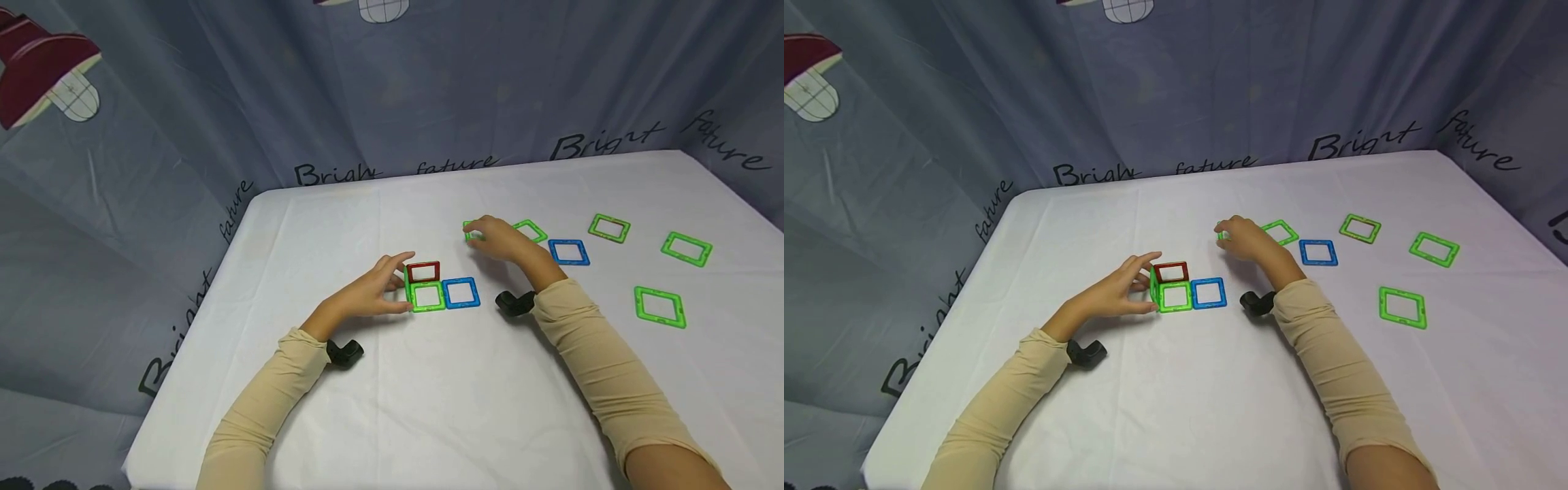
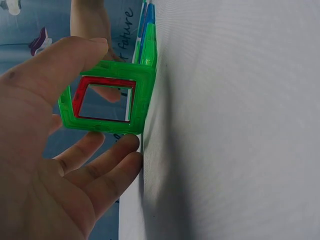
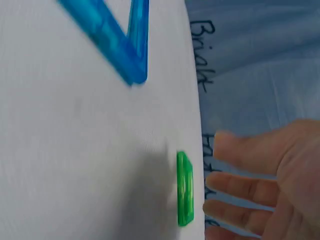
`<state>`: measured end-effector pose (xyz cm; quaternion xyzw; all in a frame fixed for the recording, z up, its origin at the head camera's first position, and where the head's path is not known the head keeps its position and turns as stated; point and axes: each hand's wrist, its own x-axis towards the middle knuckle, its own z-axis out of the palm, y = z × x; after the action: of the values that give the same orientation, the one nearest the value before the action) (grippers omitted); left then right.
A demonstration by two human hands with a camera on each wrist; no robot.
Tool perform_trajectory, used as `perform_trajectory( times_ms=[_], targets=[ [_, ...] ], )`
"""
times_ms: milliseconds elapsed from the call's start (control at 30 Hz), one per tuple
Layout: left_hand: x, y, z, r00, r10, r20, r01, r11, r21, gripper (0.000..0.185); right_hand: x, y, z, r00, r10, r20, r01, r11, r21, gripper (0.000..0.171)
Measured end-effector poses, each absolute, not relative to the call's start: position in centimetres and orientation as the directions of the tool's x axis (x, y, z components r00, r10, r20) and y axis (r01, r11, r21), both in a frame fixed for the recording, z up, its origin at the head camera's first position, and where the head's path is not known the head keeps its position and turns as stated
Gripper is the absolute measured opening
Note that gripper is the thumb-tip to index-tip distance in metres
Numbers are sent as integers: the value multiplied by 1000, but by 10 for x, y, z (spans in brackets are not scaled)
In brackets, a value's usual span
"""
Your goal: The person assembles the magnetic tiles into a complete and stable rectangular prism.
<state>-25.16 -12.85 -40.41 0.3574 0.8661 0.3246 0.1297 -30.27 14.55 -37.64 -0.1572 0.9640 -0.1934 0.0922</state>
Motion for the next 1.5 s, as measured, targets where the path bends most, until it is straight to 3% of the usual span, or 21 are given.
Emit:
perform_trajectory(
  times_ms=[267,767,1033,1300,1500],
  targets=[
    [-251,-130,-407,-708,706,8,539,533,652,89,-308,156,-385,-959,-238,-153,-178,927,-329,45],
    [-252,-130,-403,-704,711,8,544,531,649,88,-302,151,-386,-957,-251,-144,-214,949,-233,17],
    [-252,-129,-404,-702,712,8,550,534,642,86,-291,144,-374,-945,-310,-106,-281,934,-221,13],
    [-252,-128,-402,-713,700,-32,530,568,630,87,-264,126,-342,-917,-397,-28,-373,883,-286,8],
    [-252,-128,-401,-721,691,-60,522,598,609,85,-239,109,-327,-872,-490,6,-477,845,-241,8]
  ],
)
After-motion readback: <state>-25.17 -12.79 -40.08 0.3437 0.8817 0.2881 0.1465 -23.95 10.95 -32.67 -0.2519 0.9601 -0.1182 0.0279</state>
